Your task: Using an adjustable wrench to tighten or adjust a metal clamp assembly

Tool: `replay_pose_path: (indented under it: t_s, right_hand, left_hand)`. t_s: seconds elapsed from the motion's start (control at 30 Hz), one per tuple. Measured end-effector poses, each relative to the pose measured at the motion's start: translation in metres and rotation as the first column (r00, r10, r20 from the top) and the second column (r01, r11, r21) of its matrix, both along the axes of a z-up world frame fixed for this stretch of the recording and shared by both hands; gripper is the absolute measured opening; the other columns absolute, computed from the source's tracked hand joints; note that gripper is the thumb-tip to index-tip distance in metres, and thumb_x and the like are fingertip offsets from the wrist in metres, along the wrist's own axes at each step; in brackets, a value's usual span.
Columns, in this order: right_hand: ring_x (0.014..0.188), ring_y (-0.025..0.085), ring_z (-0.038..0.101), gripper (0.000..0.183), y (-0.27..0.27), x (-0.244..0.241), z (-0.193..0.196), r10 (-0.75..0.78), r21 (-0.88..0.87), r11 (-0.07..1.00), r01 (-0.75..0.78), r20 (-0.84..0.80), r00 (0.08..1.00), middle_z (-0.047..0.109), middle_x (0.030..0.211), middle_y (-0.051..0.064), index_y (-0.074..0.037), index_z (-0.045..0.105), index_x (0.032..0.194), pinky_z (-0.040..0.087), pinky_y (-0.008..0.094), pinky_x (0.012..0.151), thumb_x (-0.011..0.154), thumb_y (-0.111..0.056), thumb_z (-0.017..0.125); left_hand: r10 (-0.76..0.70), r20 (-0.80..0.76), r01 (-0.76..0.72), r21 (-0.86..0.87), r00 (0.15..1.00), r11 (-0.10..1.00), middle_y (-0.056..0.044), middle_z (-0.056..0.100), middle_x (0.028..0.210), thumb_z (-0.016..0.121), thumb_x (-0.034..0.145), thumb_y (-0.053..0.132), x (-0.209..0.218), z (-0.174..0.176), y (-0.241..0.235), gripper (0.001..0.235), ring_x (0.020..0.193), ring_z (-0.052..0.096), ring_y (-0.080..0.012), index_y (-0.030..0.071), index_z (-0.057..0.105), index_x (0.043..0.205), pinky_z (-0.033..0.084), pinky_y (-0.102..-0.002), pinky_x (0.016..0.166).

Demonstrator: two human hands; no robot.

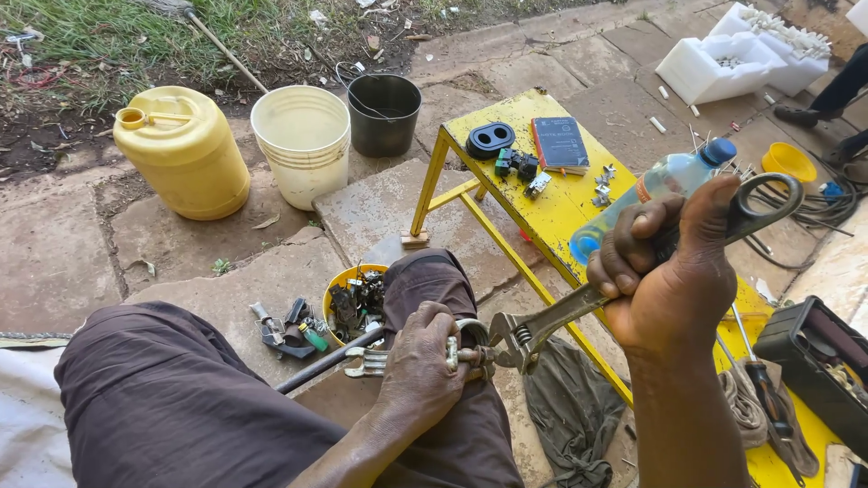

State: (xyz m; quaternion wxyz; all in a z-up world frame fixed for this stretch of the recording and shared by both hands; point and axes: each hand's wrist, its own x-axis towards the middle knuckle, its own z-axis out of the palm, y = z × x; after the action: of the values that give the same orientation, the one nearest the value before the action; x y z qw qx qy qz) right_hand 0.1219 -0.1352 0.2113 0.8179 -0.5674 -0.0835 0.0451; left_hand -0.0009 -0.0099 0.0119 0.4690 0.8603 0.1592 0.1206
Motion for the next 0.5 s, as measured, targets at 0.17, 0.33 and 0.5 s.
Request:
replay_pose_path:
  t_s: [0.17, 0.33, 0.5]
  right_hand:
    - [0.04, 0.01, 0.024, 0.06, 0.005, 0.003, 0.01, -0.025, -0.011, 1.0, 0.026, 0.032, 0.999, 0.027, 0.055, -0.002, -0.017, 0.051, 0.069, 0.02, 0.029, 0.04, 0.077, -0.075, 0.061]
    - [0.037, 0.011, 0.021, 0.06, 0.012, 0.018, 0.005, 0.124, 0.001, 0.992, -0.124, 0.033, 0.992, 0.02, 0.053, -0.002, -0.017, 0.048, 0.066, 0.02, 0.028, 0.038, 0.077, -0.075, 0.061]
    - [0.038, 0.01, 0.024, 0.061, 0.019, 0.034, -0.002, 0.231, -0.023, 0.973, -0.231, -0.017, 0.973, 0.03, 0.055, -0.001, -0.015, 0.051, 0.067, 0.023, 0.028, 0.036, 0.081, -0.073, 0.062]
  left_hand:
    - [-0.049, 0.028, 0.042, 0.205, 0.998, 0.978, -0.007, 0.062, 0.12, 0.078, 0.083, 0.026, 0.005, -0.001, -0.003, 0.022, 0.108, 0.059, -0.0327, 0.015, 0.066, 0.099, 0.049, -0.053, 0.089]
    - [-0.056, 0.075, 0.04, 0.196, 0.996, 0.98, -0.01, 0.061, 0.12, 0.074, 0.079, 0.021, 0.008, -0.006, -0.004, 0.021, 0.112, 0.057, -0.0351, 0.014, 0.063, 0.095, 0.048, -0.052, 0.089]
    - [-0.078, 0.161, 0.054, 0.149, 0.984, 0.987, -0.011, 0.059, 0.115, 0.071, 0.078, 0.016, 0.006, -0.009, -0.001, 0.02, 0.109, 0.056, -0.034, 0.011, 0.058, 0.092, 0.048, -0.05, 0.092]
